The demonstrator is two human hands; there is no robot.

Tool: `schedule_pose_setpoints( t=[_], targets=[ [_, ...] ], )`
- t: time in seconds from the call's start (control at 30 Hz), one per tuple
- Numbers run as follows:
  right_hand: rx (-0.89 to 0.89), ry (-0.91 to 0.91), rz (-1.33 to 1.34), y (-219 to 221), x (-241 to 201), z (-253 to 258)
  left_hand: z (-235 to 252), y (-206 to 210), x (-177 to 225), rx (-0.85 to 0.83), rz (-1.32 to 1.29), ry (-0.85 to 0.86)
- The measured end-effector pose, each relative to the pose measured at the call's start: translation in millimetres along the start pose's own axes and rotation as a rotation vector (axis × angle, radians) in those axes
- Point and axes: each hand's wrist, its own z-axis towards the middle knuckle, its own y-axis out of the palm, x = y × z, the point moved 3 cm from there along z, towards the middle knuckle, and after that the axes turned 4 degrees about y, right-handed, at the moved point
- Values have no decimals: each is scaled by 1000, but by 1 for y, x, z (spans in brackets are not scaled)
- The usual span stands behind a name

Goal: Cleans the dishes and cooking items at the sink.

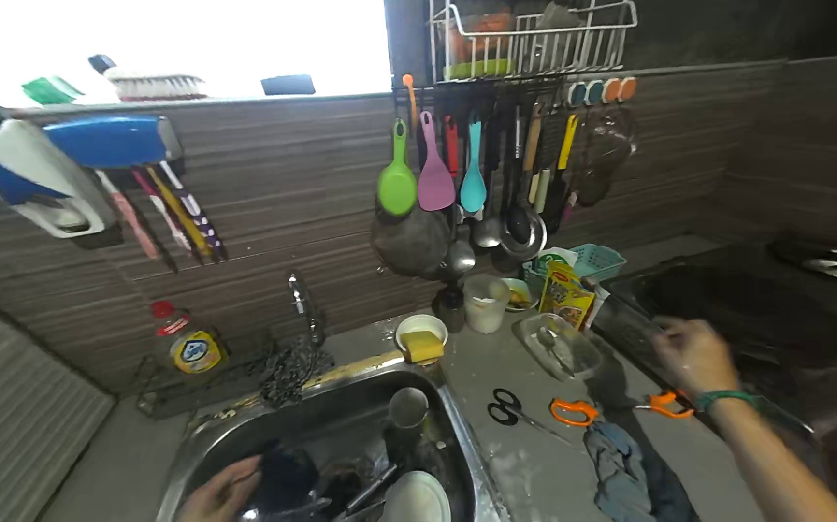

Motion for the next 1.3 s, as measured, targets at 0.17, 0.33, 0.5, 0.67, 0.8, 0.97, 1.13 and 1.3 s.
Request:
schedule_pose_setpoints(
  t=[0.17, 0.33, 0.5, 0.67, 0.8, 0.97, 1.13, 1.3],
  targets=[
    [-398, 341, -56, 108, 14, 5, 79, 86, 56, -92, 176, 93],
    [-365, 256, 21, 104, 19, -5, 148, 95, 93, 133, 747, 210],
    [-612, -6, 112, 63, -60, -71, 183, 74, 99, -48, 1173, 167],
    [-1011, -225, 279, 106, -174, -173, 175, 62, 104, 18, 1079, 72],
    [-1189, -245, 67, 186, -244, -245, 172, 50, 110, -26, 941, -45],
    [-1283, -222, 2, 244, -278, -272, 164, 50, 125, -37, 751, -140],
    [-920, -387, 294, 167, -294, -186, 166, 60, 125, 93, 44, -161],
    [-755, -417, 14, 178, -278, -46, 159, 53, 134, 5, -31, -48]
  ],
)
